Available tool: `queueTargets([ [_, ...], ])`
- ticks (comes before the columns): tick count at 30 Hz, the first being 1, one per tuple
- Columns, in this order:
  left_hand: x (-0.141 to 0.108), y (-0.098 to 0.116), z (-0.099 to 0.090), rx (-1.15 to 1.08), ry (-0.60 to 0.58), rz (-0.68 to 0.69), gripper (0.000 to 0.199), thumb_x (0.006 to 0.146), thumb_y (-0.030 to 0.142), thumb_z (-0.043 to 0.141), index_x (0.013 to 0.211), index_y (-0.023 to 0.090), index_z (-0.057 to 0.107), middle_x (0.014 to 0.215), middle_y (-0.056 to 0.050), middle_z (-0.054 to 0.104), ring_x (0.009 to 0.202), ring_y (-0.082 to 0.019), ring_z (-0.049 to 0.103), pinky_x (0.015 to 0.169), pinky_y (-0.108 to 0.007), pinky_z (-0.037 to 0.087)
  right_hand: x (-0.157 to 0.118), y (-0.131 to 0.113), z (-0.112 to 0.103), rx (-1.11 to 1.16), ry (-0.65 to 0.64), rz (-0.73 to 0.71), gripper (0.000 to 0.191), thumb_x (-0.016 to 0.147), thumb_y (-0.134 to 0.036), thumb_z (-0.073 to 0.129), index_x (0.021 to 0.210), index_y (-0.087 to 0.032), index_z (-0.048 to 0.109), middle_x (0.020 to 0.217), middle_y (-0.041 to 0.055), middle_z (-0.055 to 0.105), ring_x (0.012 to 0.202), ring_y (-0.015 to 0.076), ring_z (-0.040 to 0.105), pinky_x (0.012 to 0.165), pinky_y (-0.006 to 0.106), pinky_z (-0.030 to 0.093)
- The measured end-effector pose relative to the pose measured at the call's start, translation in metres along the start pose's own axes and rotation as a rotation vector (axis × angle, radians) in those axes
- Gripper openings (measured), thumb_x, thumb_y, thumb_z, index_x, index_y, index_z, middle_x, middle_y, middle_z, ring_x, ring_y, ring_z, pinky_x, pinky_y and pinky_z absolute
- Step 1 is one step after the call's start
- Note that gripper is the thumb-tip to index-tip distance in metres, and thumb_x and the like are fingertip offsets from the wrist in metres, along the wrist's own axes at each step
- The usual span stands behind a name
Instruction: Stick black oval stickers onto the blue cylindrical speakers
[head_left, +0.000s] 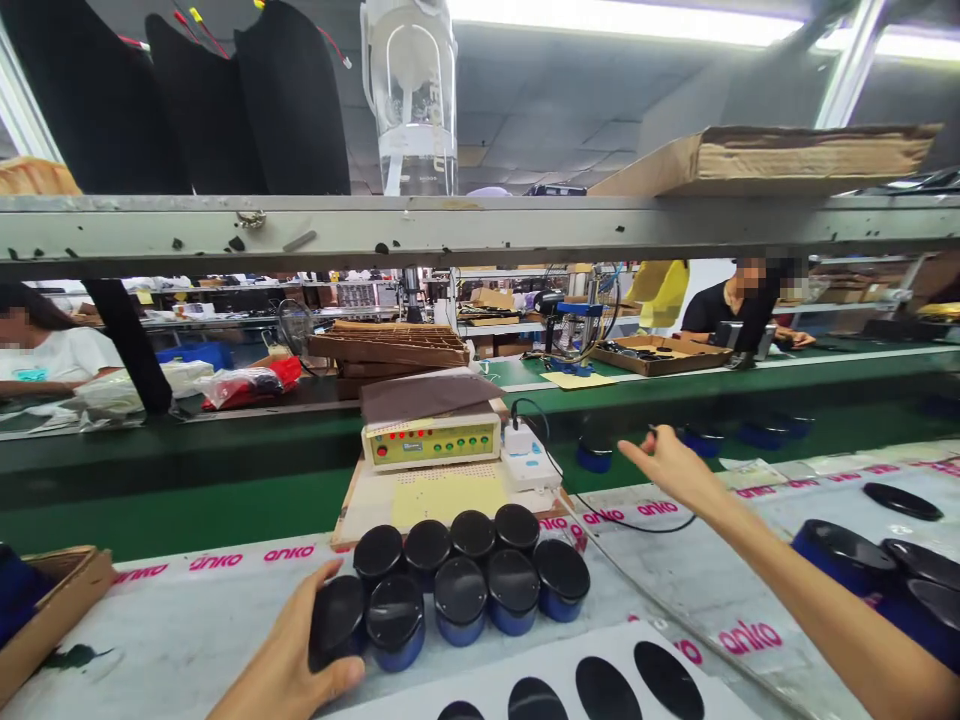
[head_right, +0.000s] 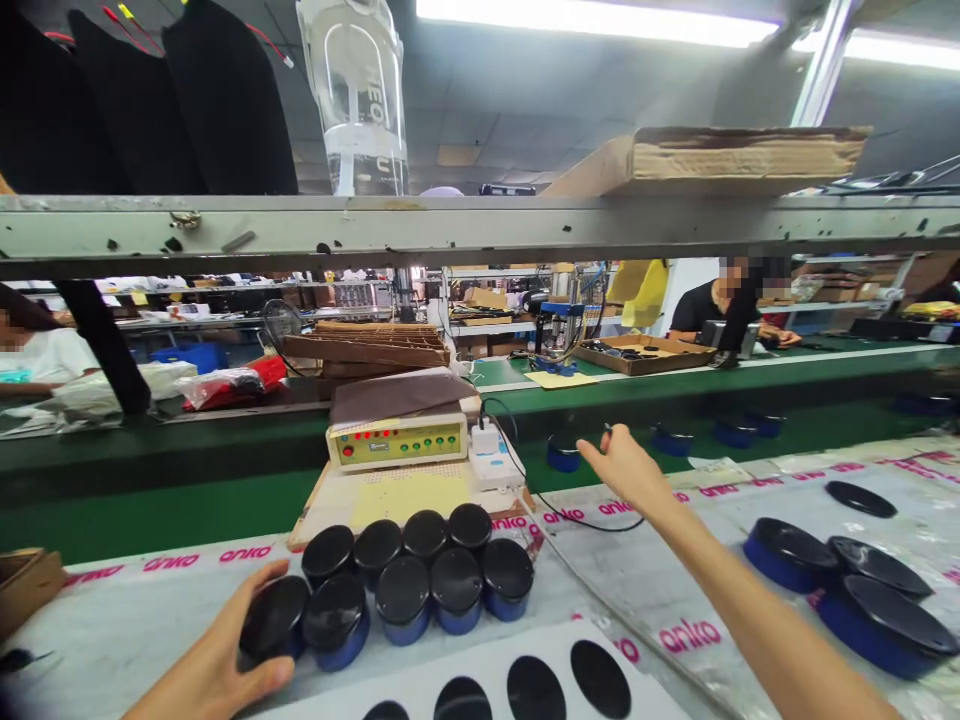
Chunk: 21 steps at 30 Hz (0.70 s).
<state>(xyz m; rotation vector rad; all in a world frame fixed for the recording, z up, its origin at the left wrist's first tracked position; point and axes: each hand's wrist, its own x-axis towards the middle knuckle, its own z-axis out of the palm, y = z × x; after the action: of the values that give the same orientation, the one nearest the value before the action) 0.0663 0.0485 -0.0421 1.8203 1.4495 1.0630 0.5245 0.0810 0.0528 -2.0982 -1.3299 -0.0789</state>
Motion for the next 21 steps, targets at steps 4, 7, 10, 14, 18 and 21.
queueTargets([
  [4, 0.002, 0.030, -0.008, 0.031, 0.093, 0.022, 0.072, 0.074, 0.060, 0.057, 0.132, 0.023, 0.037, 0.140, -0.013, 0.039, 0.128, -0.036, 0.038, 0.106, -0.054, 0.028, 0.039, -0.001, 0.052, -0.024, -0.091, 0.086, 0.025, 0.083, -0.038, 0.062, 0.080, -0.015, 0.053, 0.074, -0.0010, 0.058, 0.061, 0.0106, 0.054, 0.060, 0.026, 0.044],
  [7, 0.000, 0.063, -0.013, -0.074, 0.069, -0.025, 0.058, 0.077, 0.060, 0.056, 0.124, 0.027, 0.048, 0.136, -0.008, 0.045, 0.119, -0.033, 0.047, 0.101, -0.048, 0.038, 0.048, -0.005, 0.061, -0.002, -0.119, 0.102, 0.024, 0.082, -0.037, 0.063, 0.078, -0.016, 0.052, 0.073, 0.0005, 0.057, 0.064, 0.0141, 0.056, 0.061, 0.028, 0.043],
  [10, 0.001, 0.094, -0.006, -0.335, -0.050, -0.054, 0.049, 0.077, 0.058, 0.061, 0.113, 0.025, 0.059, 0.128, -0.007, 0.052, 0.109, -0.028, 0.055, 0.093, -0.036, 0.046, 0.039, -0.027, 0.037, 0.062, -0.081, 0.072, 0.031, 0.079, -0.046, 0.061, 0.077, -0.020, 0.045, 0.068, 0.0038, 0.056, 0.065, 0.0211, 0.057, 0.057, 0.031, 0.039],
  [14, 0.004, 0.139, 0.025, -0.792, -0.278, -0.078, 0.047, 0.078, 0.055, 0.064, 0.113, 0.024, 0.062, 0.126, -0.008, 0.054, 0.119, -0.026, 0.046, 0.093, -0.033, 0.047, -0.034, -0.082, -0.019, 0.270, -0.146, -0.187, 0.039, 0.081, -0.061, 0.048, 0.079, -0.023, 0.037, 0.073, -0.0016, 0.057, 0.060, 0.0144, 0.055, 0.051, 0.024, 0.040],
  [18, -0.006, 0.175, 0.050, -1.217, -0.683, -0.125, 0.058, 0.078, 0.059, 0.061, 0.122, 0.022, 0.056, 0.122, -0.012, 0.056, 0.112, -0.028, 0.054, 0.087, -0.039, 0.050, -0.129, -0.125, -0.063, 0.487, -0.335, -0.724, 0.022, 0.082, -0.038, 0.057, 0.080, -0.024, 0.041, 0.070, -0.0029, 0.061, 0.053, 0.0116, 0.055, 0.044, 0.020, 0.041],
  [21, -0.017, 0.181, 0.050, -1.230, -0.836, -0.244, 0.052, 0.077, 0.055, 0.066, 0.113, 0.018, 0.061, 0.107, -0.012, 0.062, 0.094, -0.024, 0.062, 0.076, -0.034, 0.054, -0.162, -0.125, -0.079, 0.392, -0.081, -0.884, 0.011, 0.090, -0.027, 0.044, 0.079, -0.025, 0.046, 0.061, -0.0027, 0.061, 0.047, 0.0127, 0.055, 0.045, 0.022, 0.043],
])
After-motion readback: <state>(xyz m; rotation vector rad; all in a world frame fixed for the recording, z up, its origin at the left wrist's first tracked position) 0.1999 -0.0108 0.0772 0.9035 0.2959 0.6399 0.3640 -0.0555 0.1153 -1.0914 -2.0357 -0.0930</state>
